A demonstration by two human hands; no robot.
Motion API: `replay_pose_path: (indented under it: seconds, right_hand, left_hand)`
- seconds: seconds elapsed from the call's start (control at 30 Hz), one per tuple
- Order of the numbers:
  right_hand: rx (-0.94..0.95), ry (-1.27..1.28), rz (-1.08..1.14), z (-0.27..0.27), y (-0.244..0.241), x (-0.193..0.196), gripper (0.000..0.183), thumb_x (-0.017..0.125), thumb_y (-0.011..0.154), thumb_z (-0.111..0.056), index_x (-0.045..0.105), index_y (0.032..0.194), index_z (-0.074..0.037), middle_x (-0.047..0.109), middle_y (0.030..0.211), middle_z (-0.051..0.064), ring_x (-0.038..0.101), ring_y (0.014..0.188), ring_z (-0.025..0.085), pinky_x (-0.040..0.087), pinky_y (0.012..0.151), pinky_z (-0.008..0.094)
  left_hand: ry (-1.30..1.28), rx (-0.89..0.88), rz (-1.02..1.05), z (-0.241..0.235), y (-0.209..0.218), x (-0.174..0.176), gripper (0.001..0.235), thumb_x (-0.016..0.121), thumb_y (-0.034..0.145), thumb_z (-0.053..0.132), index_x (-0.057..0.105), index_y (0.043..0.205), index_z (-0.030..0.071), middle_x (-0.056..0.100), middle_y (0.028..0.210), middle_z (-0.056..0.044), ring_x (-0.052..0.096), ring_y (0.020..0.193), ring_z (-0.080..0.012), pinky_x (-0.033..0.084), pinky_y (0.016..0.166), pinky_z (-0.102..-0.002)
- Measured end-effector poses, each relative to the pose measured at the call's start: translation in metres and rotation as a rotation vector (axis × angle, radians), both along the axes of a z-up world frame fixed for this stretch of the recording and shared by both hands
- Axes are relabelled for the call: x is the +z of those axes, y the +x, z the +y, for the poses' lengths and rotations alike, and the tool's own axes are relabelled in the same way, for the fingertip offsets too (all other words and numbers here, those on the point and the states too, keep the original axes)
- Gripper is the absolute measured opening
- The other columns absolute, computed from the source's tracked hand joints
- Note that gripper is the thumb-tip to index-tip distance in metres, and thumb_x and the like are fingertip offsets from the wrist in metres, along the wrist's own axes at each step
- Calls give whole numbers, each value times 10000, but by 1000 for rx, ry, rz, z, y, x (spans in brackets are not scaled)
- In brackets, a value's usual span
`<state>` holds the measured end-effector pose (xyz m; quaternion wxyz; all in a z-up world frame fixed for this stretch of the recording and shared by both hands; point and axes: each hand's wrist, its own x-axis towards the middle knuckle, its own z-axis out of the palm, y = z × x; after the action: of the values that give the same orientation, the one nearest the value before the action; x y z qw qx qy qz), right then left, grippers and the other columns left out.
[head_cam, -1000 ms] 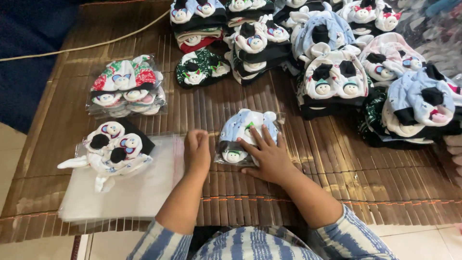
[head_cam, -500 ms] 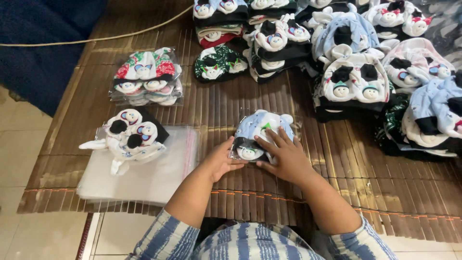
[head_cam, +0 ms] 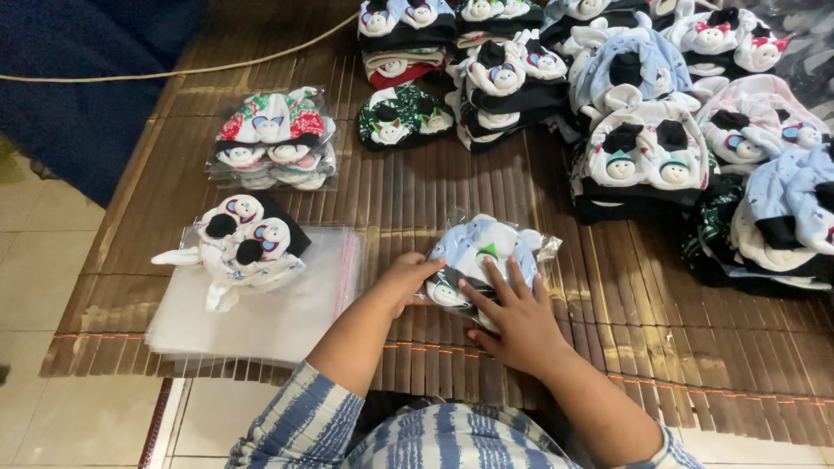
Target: Packaging baby hats into individual plastic bags
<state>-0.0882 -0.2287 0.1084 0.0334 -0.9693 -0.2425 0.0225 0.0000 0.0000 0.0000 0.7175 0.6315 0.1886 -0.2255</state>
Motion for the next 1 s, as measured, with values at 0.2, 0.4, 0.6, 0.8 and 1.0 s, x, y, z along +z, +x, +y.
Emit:
replay_pose_path:
  seconds: [0.2, 0.4, 0.6, 0.8, 1.0]
  right_hand:
    - [-33, 4, -36, -1, -1, -1, 825, 499, 895, -764, 261, 1609, -428, 276, 1652, 87, 203, 1524, 436, 225, 1139, 670]
    - [-45, 64, 95, -16, 13, -8, 751, 370, 965, -709, 196, 1631, -408, 186, 1700, 58, 105, 1565, 367, 218, 1156, 674]
    - [-107, 604, -99, -52, 30, -38, 617, 407, 1040, -451, 393, 1594, -180, 375, 1623, 172, 289, 1494, 451, 311, 1137, 613]
    - [-213, 291, -231, -52, 33, -66, 588, 417, 1030, -530, 454, 1553, -264, 506, 1541, 30, 417, 1459, 316, 367, 1104, 459]
    - [-262, 126, -203, -48, 34, -69, 625, 398, 994, -635, 394, 1564, -378, 436, 1569, -24, 352, 1488, 273, 327, 1119, 442]
  left_hand:
    - [272, -38, -126, -4, 8, -12, 593, 739, 929, 454, 620, 1278, -11, 659, 1125, -252, 715, 983, -375, 664, 657, -467]
    - [339, 19, -299, -13, 1, -5, 440, 700, 951, 348, 659, 1250, 29, 704, 1051, -169, 695, 1005, -281, 614, 753, -402]
    - [595, -44, -538, 13, -22, 113, 376, 613, 994, 352, 581, 1309, 150, 668, 1250, -248, 621, 1194, -473, 503, 1003, -557]
    - [675, 133, -868, 131, 52, 162, 341, 626, 1030, 320, 584, 1298, 113, 657, 1101, -182, 639, 1071, -342, 502, 914, -470]
    - [381, 453, -619, 282, 126, 162, 257, 587, 1100, 342, 546, 1310, 200, 579, 1172, -67, 701, 1001, -287, 655, 728, -416]
